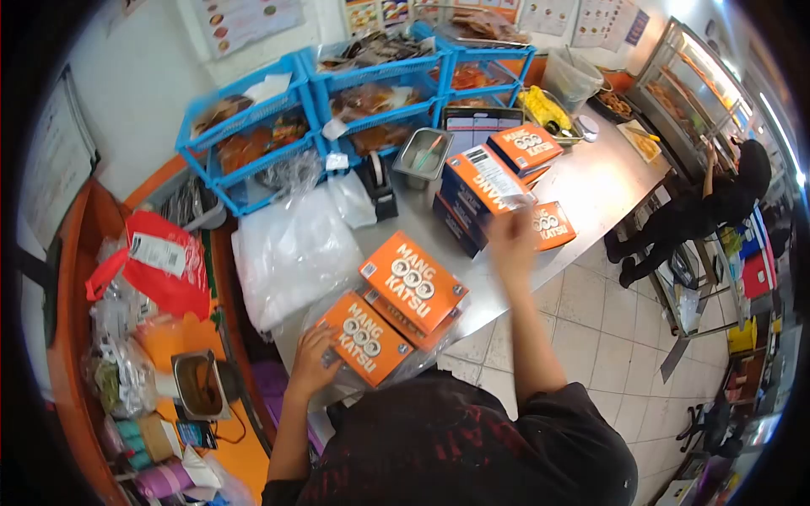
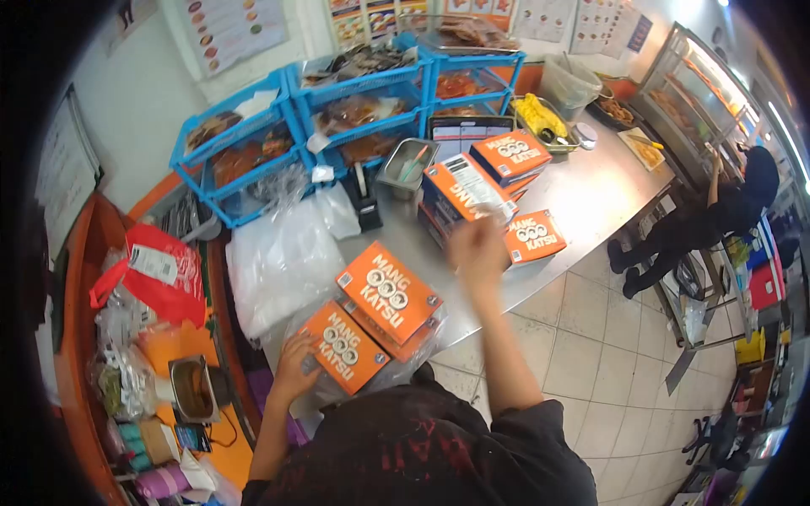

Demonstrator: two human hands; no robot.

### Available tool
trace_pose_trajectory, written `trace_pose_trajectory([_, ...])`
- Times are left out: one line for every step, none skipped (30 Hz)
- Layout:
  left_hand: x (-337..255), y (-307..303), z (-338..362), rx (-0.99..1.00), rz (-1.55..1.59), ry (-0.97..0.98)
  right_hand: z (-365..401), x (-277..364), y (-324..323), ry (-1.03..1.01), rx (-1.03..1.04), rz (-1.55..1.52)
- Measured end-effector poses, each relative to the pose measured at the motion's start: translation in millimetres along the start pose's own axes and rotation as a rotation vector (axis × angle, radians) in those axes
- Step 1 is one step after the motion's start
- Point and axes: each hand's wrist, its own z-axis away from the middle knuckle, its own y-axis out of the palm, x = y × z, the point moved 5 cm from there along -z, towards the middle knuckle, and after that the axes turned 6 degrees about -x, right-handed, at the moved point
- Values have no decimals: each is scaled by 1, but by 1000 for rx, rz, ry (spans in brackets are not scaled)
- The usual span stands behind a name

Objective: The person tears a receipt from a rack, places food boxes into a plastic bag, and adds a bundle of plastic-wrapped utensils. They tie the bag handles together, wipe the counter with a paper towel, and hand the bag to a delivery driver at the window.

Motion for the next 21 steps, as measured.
trace_pose_trajectory([1,0,0,-1,-11,-42,-51,-39,-35,-164,-306,16])
trace_pose_trajectory([1,1,0,-11,-21,-21,-90,-80,-62,-128,-421,176])
trace_pose_trajectory([4,3,1,-25,1,-50,-120,-114,-74,-120,-393,340])
trace_pose_trajectory([5,5,2,-36,26,-82,-148,-174,-73,-213,-285,485])
trace_pose_trajectory([4,6,2,-39,22,-68,-160,-198,-63,-130,16,574])
trace_pose_trajectory([4,5,1,-31,46,-91,-162,-237,-47,-209,254,852])
trace_pose_trajectory([4,4,0,-22,69,-115,-157,-252,-22,-114,634,999])
trace_pose_trajectory([2,4,-1,-20,62,-107,-149,-259,-27,-74,692,1001])
trace_pose_trajectory([1,4,-1,-15,91,-129,-137,-266,-38,-33,755,1002])
trace_pose_trajectory([1,3,-1,-10,119,-154,-136,-257,-44,-29,756,994])
trace_pose_trajectory([0,3,0,0,113,-159,-127,-257,-50,77,859,1019])
trace_pose_trajectory([-2,2,0,-12,121,-154,-117,-257,-58,184,965,1045])
trace_pose_trajectory([-3,2,-1,-28,132,-151,-106,-240,-66,189,977,1047])
trace_pose_trajectory([-1,3,-1,-28,135,-165,-92,-221,-74,168,1029,1188])
trace_pose_trajectory([-1,3,-1,-20,132,-168,-79,-212,-77,139,1084,1330])
trace_pose_trajectory([0,2,-1,-16,129,-177,-72,-213,-77,119,1080,1339])
trace_pose_trajectory([3,3,-1,-27,129,-207,-68,-214,-80,97,1108,1345])
trace_pose_trajectory([3,3,-2,-32,152,-177,-65,-215,-81,61,1151,1344])
trace_pose_trajectory([4,1,-1,-35,173,-146,-60,-214,-79,26,1195,1341])
trace_pose_trajectory([9,1,0,-44,171,-176,-55,-207,-78,-3,1200,1356])
trace_pose_trajectory([11,3,2,-48,168,-162,-53,-211,-77,-15,1224,1363])
